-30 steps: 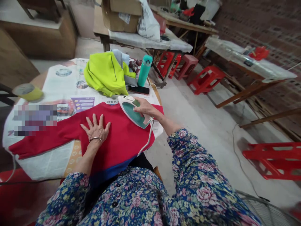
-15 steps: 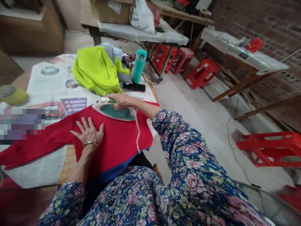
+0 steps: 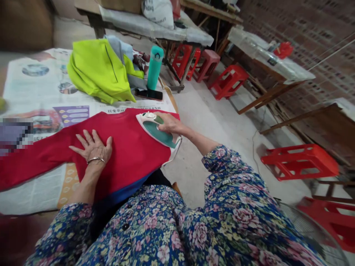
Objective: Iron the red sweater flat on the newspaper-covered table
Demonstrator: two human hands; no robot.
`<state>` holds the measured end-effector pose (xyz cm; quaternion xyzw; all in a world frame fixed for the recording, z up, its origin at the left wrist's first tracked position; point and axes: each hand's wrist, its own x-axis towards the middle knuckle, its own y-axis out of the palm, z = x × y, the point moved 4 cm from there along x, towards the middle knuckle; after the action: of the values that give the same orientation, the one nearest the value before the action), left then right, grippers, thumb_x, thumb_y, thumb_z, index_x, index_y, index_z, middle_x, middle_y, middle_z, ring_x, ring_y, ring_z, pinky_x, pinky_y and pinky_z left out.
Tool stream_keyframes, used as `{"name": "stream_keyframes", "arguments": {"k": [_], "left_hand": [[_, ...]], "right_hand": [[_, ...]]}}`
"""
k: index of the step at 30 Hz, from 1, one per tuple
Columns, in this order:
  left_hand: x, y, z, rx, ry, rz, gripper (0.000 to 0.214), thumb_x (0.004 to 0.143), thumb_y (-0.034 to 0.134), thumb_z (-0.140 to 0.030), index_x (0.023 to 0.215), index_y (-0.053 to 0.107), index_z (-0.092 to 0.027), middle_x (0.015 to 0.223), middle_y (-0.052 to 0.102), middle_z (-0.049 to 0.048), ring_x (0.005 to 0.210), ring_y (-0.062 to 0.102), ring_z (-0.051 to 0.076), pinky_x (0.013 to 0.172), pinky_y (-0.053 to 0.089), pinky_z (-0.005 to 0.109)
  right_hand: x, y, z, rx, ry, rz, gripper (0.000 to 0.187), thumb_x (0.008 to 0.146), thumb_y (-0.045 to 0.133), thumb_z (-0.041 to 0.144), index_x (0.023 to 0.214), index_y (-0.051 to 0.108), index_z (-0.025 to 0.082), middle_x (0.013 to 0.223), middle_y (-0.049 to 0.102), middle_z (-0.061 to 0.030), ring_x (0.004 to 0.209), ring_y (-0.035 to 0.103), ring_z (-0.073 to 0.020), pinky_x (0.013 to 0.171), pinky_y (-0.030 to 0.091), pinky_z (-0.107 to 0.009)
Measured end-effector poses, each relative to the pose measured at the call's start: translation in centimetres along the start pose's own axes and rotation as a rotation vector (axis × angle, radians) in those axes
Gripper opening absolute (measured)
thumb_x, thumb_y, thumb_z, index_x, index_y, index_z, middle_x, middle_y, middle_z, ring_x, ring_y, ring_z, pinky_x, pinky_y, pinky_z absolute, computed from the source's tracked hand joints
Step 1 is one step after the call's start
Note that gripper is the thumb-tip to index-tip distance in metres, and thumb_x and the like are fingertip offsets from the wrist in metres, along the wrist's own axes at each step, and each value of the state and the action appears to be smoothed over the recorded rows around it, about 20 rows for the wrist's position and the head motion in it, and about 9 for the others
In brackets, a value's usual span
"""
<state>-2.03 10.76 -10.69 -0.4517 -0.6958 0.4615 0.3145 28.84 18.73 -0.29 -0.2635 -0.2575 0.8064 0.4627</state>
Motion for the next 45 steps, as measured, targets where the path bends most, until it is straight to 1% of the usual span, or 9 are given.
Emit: {"name": "stream_keyframes", "arguments": {"k": [5, 9, 14, 21, 24, 32, 36, 39, 45], "left_hand": [[0.0, 0.1, -0.4, 0.005, 0.007, 0.003, 0.078, 0.11, 0.041, -0.05, 0.177, 0.038, -0.009, 0.188, 0.024, 0.0264, 0.178, 0.01, 0.045, 0.137, 0.004, 0.081], [0.6, -0.8, -0.3, 0.035, -0.006, 0.064, 0.073, 0.111, 0.04, -0.044, 0.177, 0.04, -0.013, 0.187, 0.027, 0.0253, 0.177, 0.016, 0.044, 0.137, 0.011, 0.08], [2.1, -3.8, 0.5, 0.095, 0.031, 0.188, 0.06, 0.109, 0.053, -0.039, 0.167, 0.057, -0.025, 0.18, 0.043, 0.0196, 0.162, 0.041, 0.045, 0.129, 0.034, 0.077], [4.0, -3.9, 1.8, 0.06, 0.012, 0.221, 0.056, 0.103, 0.062, -0.042, 0.158, 0.065, -0.033, 0.175, 0.05, 0.0159, 0.157, 0.043, 0.048, 0.123, 0.038, 0.079], [4.3, -3.1, 2.7, 0.013, 0.023, 0.184, 0.054, 0.104, 0.058, -0.049, 0.155, 0.067, -0.035, 0.173, 0.052, 0.0155, 0.158, 0.042, 0.048, 0.123, 0.038, 0.079], [3.6, -2.6, 3.2, -0.04, 0.045, 0.085, 0.053, 0.102, 0.059, -0.044, 0.154, 0.068, -0.039, 0.171, 0.056, 0.0115, 0.155, 0.045, 0.046, 0.123, 0.037, 0.077], [2.2, -2.6, 2.0, -0.035, 0.003, 0.013, 0.055, 0.103, 0.052, -0.037, 0.156, 0.067, -0.03, 0.173, 0.054, 0.0169, 0.158, 0.045, 0.044, 0.128, 0.032, 0.074], [1.3, -2.4, 1.4, -0.065, 0.023, -0.066, 0.058, 0.105, 0.044, -0.035, 0.159, 0.064, -0.025, 0.174, 0.052, 0.0187, 0.163, 0.041, 0.04, 0.132, 0.026, 0.072], [1.1, -1.7, 2.0, -0.067, 0.04, -0.118, 0.06, 0.106, 0.04, -0.041, 0.161, 0.062, -0.027, 0.177, 0.051, 0.0146, 0.165, 0.039, 0.034, 0.135, 0.023, 0.066]], "right_hand": [[-5.2, 2.3, -0.4, -0.129, -0.078, -0.005, 0.072, 0.083, 0.068, 0.008, 0.153, 0.07, 0.024, 0.139, 0.079, -0.0098, 0.129, 0.071, -0.0319, 0.113, 0.056, -0.048], [-7.3, 4.7, 0.6, -0.259, -0.134, 0.202, 0.081, 0.081, 0.068, 0.006, 0.159, 0.068, 0.025, 0.124, 0.084, -0.0102, 0.109, 0.076, -0.0294, 0.096, 0.059, -0.039], [-7.3, 8.7, 4.8, -0.414, -0.314, 0.457, 0.086, 0.083, 0.065, 0.002, 0.165, 0.064, 0.028, 0.119, 0.085, -0.0096, 0.097, 0.074, -0.0257, 0.082, 0.051, -0.033], [-4.7, 13.8, 9.3, -0.419, -0.509, 0.519, 0.081, 0.091, 0.064, 0.004, 0.166, 0.061, 0.034, 0.128, 0.083, -0.0073, 0.111, 0.073, -0.0266, 0.088, 0.052, -0.033], [-4.4, 12.7, 8.1, -0.36, -0.374, 0.453, 0.076, 0.092, 0.066, 0.006, 0.164, 0.063, 0.031, 0.134, 0.082, -0.0092, 0.114, 0.074, -0.0282, 0.09, 0.055, -0.034], [-7.6, 5.3, 1.1, -0.061, 0.038, 0.046, 0.064, 0.086, 0.071, 0.005, 0.147, 0.073, 0.024, 0.138, 0.08, -0.0095, 0.126, 0.074, -0.0307, 0.111, 0.058, -0.046], [-8.3, 3.5, -0.2, 0.082, 0.187, -0.076, 0.06, 0.086, 0.078, 0.015, 0.145, 0.071, 0.02, 0.109, 0.081, -0.007, 0.089, 0.077, -0.025, 0.081, 0.065, -0.037], [-7.9, 2.7, -0.1, 0.138, 0.275, -0.095, 0.061, 0.092, 0.081, 0.027, 0.151, 0.066, 0.017, 0.085, 0.072, -0.0013, 0.057, 0.062, -0.0162, 0.056, 0.055, -0.03], [-3.0, 1.7, -0.3, 0.096, 0.186, -0.164, 0.068, 0.103, 0.078, 0.042, 0.164, 0.057, 0.021, 0.093, 0.072, -0.0035, 0.052, 0.057, -0.0125, 0.055, 0.052, -0.03]]}}
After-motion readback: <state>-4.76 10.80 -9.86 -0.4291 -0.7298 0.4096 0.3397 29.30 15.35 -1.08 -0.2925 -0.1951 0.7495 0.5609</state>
